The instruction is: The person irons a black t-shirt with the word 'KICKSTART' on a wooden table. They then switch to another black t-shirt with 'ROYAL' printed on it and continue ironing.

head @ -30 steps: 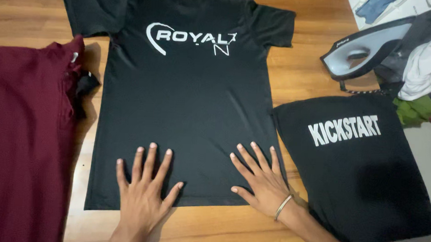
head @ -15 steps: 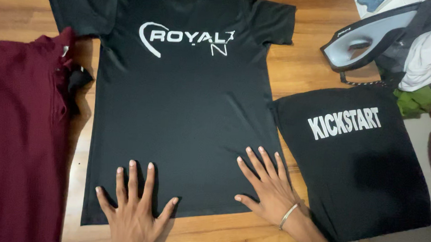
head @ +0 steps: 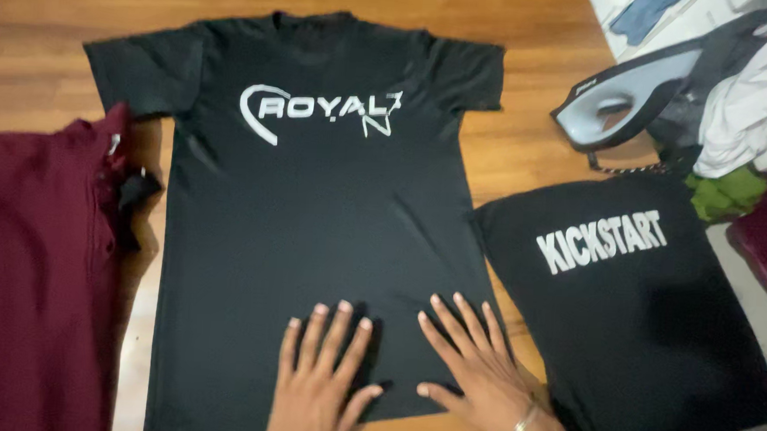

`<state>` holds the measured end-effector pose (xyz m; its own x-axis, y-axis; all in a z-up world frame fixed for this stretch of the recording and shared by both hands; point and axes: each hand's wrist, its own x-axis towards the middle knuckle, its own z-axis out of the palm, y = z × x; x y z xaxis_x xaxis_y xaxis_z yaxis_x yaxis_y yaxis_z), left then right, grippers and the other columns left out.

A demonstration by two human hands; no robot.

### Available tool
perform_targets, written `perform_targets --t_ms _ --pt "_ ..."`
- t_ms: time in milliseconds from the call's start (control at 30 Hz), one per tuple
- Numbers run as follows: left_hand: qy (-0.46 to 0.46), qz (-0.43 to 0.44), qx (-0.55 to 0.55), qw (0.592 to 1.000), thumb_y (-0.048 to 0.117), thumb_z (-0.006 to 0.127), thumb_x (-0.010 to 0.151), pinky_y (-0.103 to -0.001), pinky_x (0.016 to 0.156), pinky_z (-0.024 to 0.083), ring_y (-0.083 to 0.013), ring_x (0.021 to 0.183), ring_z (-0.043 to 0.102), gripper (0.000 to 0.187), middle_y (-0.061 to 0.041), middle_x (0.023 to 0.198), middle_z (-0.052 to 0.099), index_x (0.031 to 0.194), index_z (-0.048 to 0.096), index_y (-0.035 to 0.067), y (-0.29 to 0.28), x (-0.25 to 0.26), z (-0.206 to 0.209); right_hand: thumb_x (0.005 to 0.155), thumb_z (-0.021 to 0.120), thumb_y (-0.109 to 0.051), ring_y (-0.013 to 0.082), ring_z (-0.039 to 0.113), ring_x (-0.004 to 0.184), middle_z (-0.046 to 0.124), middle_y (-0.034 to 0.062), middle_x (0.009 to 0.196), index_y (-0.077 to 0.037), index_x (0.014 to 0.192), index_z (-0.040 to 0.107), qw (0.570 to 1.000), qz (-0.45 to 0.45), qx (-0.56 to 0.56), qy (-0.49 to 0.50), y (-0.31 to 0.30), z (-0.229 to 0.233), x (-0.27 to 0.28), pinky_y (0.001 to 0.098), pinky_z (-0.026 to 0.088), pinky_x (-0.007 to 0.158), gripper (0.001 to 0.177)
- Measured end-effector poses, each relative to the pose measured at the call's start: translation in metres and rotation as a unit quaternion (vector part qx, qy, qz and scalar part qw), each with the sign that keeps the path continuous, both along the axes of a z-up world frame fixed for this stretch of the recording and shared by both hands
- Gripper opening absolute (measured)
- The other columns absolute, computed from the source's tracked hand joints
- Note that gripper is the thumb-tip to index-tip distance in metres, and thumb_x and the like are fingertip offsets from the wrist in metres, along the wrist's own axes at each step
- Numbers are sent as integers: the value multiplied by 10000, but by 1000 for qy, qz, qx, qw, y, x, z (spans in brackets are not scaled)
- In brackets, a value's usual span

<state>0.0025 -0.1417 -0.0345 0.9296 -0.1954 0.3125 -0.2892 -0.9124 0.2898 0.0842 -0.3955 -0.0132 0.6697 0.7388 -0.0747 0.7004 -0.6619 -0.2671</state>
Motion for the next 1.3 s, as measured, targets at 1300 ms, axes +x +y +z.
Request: perform_targets --t_ms 1300 --pt "-38 -80 57 994 558 438 1017 -591 1200 208 -382 1485 314 670 -167 1595 385 1512 474 108 7 276 -15 1049 722 -33 139 610 1197 623 80 1307 9 1407 455 748 -297 591 -57 -174 -66 333 256 488 1040 449"
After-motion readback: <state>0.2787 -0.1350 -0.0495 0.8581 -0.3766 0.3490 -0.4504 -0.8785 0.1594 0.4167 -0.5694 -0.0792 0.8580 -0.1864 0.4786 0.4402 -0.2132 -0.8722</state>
